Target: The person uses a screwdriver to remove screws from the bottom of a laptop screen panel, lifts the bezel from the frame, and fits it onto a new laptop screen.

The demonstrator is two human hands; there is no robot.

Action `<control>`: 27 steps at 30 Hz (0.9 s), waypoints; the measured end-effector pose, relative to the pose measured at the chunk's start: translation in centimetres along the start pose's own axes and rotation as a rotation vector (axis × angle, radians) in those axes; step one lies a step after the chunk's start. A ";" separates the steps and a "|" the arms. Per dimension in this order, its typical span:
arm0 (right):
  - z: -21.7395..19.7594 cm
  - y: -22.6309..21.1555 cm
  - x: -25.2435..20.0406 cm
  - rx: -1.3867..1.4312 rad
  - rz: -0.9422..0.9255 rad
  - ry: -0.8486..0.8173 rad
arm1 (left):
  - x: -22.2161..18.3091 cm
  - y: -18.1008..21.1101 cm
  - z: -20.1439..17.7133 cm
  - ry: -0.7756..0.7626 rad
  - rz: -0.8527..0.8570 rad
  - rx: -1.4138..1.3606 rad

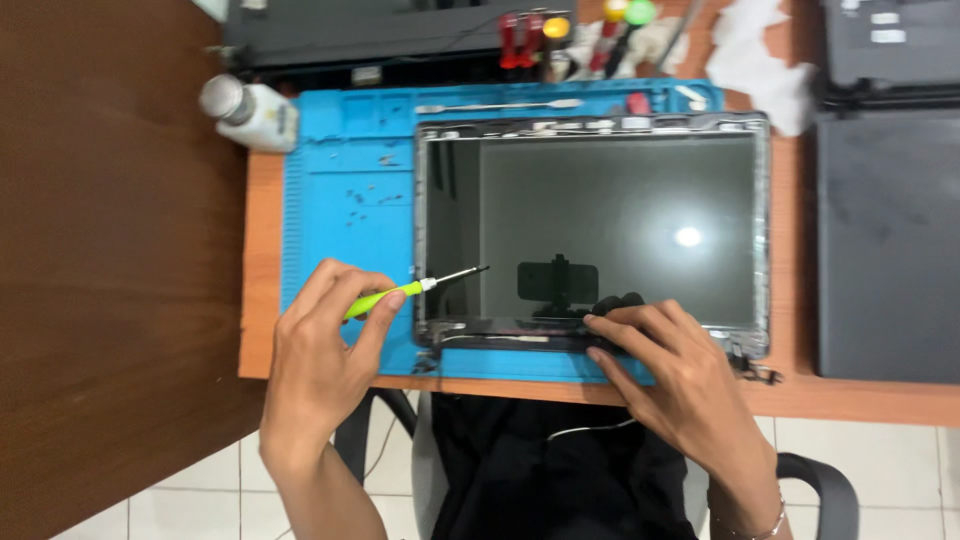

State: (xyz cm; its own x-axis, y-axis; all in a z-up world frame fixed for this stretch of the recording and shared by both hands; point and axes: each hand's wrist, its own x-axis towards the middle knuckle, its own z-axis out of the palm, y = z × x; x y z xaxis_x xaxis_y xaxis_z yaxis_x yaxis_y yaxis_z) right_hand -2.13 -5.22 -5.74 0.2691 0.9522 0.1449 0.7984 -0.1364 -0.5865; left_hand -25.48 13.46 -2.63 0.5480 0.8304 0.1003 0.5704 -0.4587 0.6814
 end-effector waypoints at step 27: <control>8.3 -6.2 8.5 -0.029 -0.189 -0.096 | -3.1 -10.0 -0.1 0.086 -0.194 -0.150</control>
State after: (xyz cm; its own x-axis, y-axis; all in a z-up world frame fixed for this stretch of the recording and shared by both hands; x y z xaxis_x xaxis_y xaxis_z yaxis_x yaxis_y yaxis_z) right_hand -9.22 6.00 -7.48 0.0614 0.9830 0.1733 0.8452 0.0412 -0.5329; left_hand -32.98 15.48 -9.71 0.3794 0.9251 0.0138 0.5592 -0.2411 0.7932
